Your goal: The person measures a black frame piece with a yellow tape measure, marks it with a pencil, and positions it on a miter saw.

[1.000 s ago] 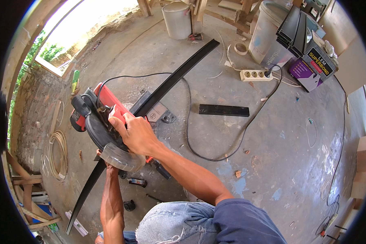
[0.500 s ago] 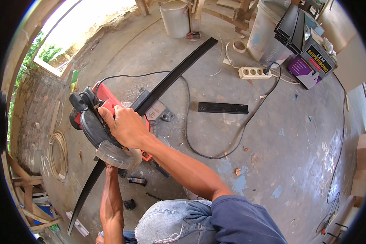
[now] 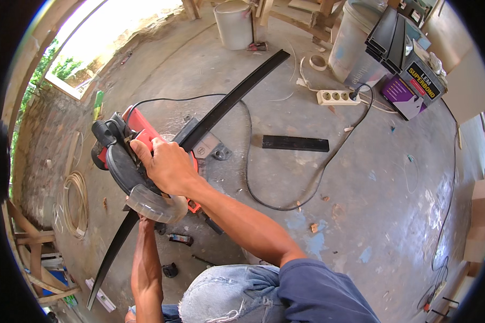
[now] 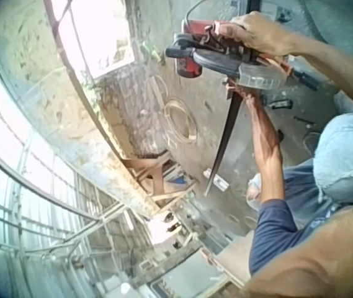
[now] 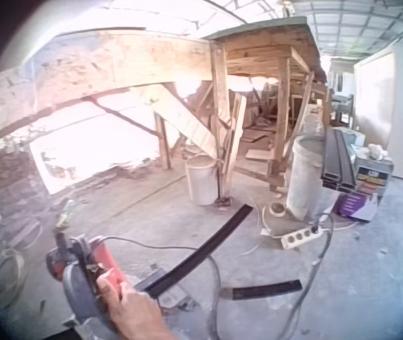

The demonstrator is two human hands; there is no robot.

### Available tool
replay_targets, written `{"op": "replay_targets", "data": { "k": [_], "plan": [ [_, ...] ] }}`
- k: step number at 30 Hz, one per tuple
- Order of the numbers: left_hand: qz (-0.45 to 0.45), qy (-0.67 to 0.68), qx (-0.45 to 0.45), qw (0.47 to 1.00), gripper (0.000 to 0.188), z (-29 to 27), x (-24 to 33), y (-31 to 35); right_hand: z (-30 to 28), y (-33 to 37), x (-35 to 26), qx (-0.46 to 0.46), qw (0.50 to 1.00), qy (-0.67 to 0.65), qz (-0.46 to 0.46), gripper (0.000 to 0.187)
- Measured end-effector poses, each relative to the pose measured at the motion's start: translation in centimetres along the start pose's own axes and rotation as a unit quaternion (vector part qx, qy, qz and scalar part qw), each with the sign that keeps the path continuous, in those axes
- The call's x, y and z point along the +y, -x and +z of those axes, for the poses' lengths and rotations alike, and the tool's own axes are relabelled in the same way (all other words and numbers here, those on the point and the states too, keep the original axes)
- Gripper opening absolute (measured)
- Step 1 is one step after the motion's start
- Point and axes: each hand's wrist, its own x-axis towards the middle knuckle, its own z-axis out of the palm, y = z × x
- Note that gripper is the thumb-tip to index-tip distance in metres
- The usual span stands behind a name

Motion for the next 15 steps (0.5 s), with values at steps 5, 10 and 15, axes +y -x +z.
{"op": "replay_targets", "data": {
  "k": [5, 10, 15],
  "plan": [
    [-0.058, 0.527, 0.054, 0.846, 0.033, 3.3, 0.0, -1.0, 0.5, -0.3, 0.8, 0.009, 1.000, 0.010, -0.012, 0.080],
    [-0.012, 0.291, 0.175, 0.941, 0.073, 7.7, -2.4, -2.0, 0.0, -0.3, 0.2, -0.010, 1.000, -0.022, -0.006, 0.079],
    [-0.022, 0.478, 0.118, 0.870, 0.032, 5.0, 0.7, -0.9, 0.5, -0.3, 1.8, 0.029, 0.999, 0.029, -0.022, 0.075]
  ]
}}
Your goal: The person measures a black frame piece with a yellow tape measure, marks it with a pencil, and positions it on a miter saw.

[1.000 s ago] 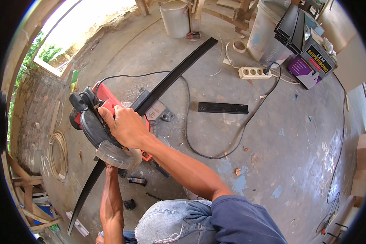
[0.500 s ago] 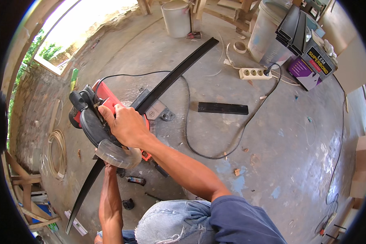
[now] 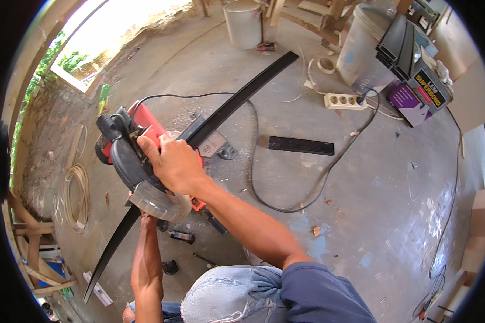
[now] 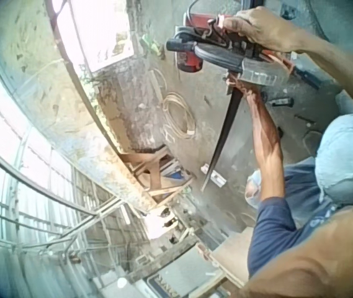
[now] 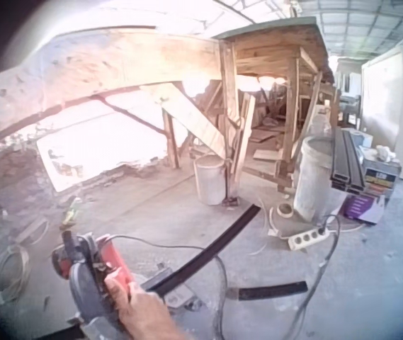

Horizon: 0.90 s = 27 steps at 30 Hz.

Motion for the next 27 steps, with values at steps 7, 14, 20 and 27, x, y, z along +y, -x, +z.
{"op": "replay_targets", "data": {
  "k": [7, 14, 20, 27],
  "plan": [
    [0.138, -0.362, 0.033, 0.921, 0.032, -2.6, 4.1, 0.3, -0.2, 0.0, -0.3, -0.008, 1.000, -0.027, 0.000, 0.081],
    [0.139, -0.364, 0.039, 0.920, 0.031, -2.5, 4.8, 0.3, -0.6, 0.1, -1.1, -0.047, 0.998, -0.041, 0.025, 0.081],
    [0.138, -0.370, 0.045, 0.917, 0.030, -3.0, 4.4, 0.0, -0.7, 0.1, -1.1, -0.048, 0.998, -0.035, 0.021, 0.082],
    [0.140, -0.371, 0.046, 0.917, 0.030, -2.9, 4.2, -0.3, -0.8, 0.1, -0.8, -0.046, 0.998, -0.036, 0.010, 0.081]
  ]
}}
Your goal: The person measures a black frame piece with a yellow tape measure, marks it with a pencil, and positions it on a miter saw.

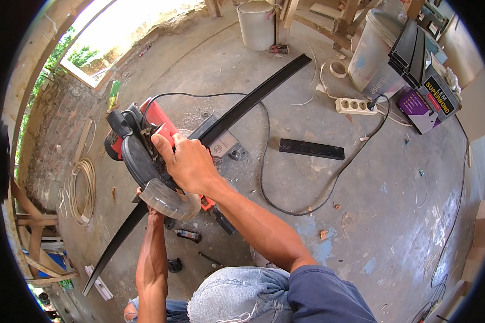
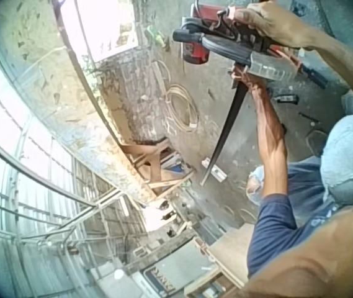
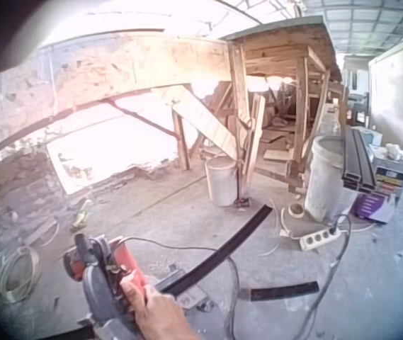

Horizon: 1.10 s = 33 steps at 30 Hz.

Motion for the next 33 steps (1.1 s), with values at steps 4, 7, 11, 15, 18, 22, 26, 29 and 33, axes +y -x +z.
{"op": "replay_targets", "data": {
  "k": [4, 7, 11, 15, 18, 22, 26, 29, 33],
  "plan": [
    [-0.004, -0.001, 0.000, 1.000, 0.031, 0.1, -0.6, 0.0, 0.3, 0.0, 0.2, 0.004, 1.000, 0.002, -0.002, 0.081],
    [-0.001, -0.010, 0.005, 1.000, 0.028, -0.1, -0.3, -0.1, 0.2, 0.1, 0.3, 0.009, 1.000, -0.003, -0.015, 0.081],
    [0.005, -0.004, 0.006, 1.000, 0.027, -0.5, 0.3, -0.2, 0.1, 0.2, 0.3, 0.009, 1.000, 0.003, -0.012, 0.081],
    [0.005, -0.004, 0.003, 1.000, 0.027, -0.9, 0.4, -0.3, 0.1, 0.3, 0.3, 0.009, 1.000, -0.006, -0.010, 0.082],
    [0.006, -0.003, 0.002, 1.000, 0.027, -1.1, 0.4, -0.3, 0.1, 0.3, 0.2, 0.009, 1.000, -0.008, -0.009, 0.083],
    [0.007, -0.003, 0.001, 1.000, 0.027, -1.3, 0.7, -0.4, 0.5, 0.1, 1.2, 0.030, 0.999, -0.002, -0.023, 0.080],
    [0.008, -0.004, 0.003, 1.000, 0.027, -1.6, 0.6, -0.3, 0.6, 0.2, 1.2, 0.030, 0.999, -0.011, -0.024, 0.081],
    [0.009, -0.007, 0.004, 1.000, 0.026, -1.9, 0.7, -0.5, 0.8, 0.2, 1.4, 0.031, 0.999, -0.016, -0.026, 0.082],
    [0.008, -0.006, 0.006, 1.000, 0.026, -2.6, 1.0, -0.9, 0.6, 0.2, 1.5, 0.031, 0.999, -0.017, -0.023, 0.080]
  ]
}}
